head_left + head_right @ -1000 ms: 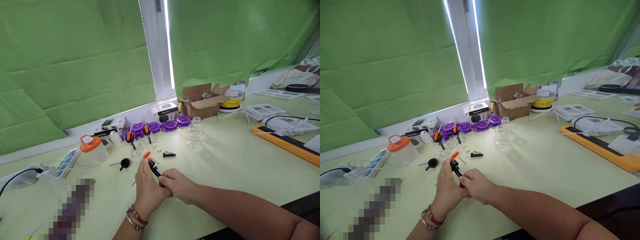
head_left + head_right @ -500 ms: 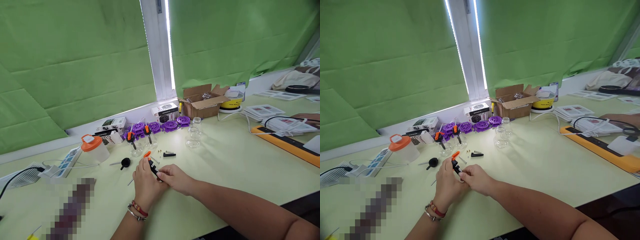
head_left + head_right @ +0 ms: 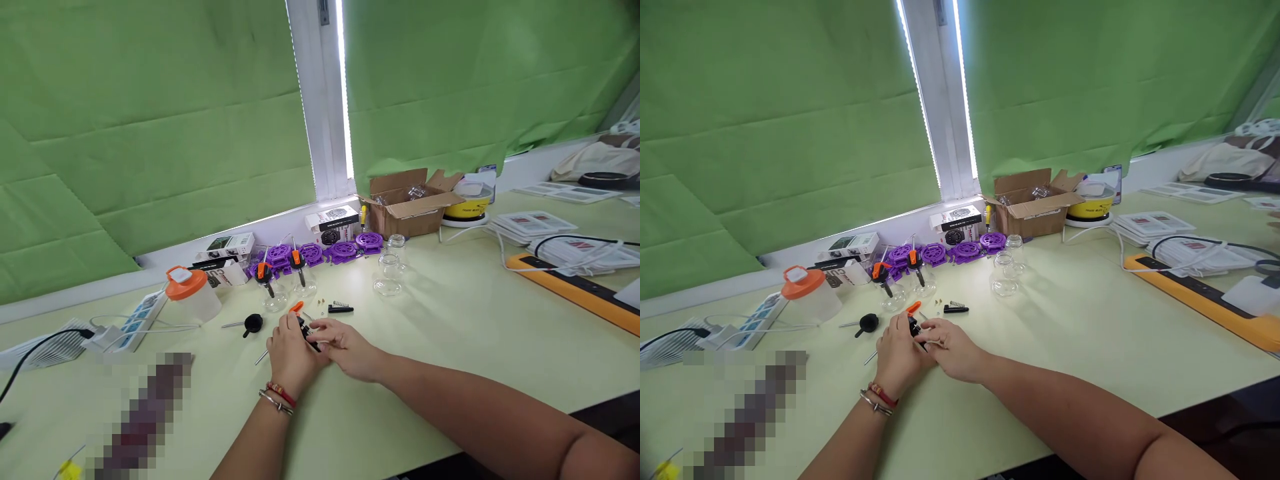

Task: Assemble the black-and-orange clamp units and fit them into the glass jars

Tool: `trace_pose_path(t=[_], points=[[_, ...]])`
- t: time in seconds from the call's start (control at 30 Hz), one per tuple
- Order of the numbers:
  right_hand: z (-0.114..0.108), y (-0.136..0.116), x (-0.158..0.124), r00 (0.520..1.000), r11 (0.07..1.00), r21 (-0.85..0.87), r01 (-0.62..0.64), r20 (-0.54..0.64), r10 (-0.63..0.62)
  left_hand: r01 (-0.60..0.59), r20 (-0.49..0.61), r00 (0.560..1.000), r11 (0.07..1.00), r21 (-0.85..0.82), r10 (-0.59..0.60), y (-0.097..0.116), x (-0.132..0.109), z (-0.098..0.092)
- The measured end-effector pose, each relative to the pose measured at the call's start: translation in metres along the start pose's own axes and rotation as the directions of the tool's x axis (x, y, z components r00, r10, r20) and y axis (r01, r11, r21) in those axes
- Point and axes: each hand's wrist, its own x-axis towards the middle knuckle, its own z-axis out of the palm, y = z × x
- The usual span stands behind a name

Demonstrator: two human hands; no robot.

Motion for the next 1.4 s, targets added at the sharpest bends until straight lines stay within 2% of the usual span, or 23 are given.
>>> trace_pose_path(t=[0.1,0.17,0.37,0.6,0.97,1.4], points=[[0.002,0.003,0.001,0.999,0.999,-0.037,-0.012,-0.047,0.01,0.001,-0.003,1.0,1.0,-0.008,-0.001,-0.001,0.001,0.0],[0.003,0.006,0.001,1.0,0.998,-0.063,0.029,-0.011,-0.029,0.01,0.008,1.0,1.0,-0.007,-0.01,-0.001,0.001,-0.001],[0.005,0.008,0.0,1.0,1.0,-0.031,0.0,-0.025,-0.001,0.026,0.01,1.0,1.0,-0.004,-0.026,-0.001,0.003,0.0],[0.006,0.013,0.001,0.999,1.0,0.0,0.026,-0.035,-0.026,0.027,0.013,1.0,1.0,0.011,-0.027,-0.002,0.003,0.0],[0.007,0.004,0.001,0.998,0.998,0.024,-0.053,-0.045,0.054,0.028,-0.006,1.0,1.0,0.009,-0.028,-0.003,0.004,0.002],[0.009,0.015,0.003,0.998,0.998,-0.063,0.029,-0.058,-0.033,0.063,0.029,0.998,0.998,0.021,-0.063,0.0,0.005,0.0]])
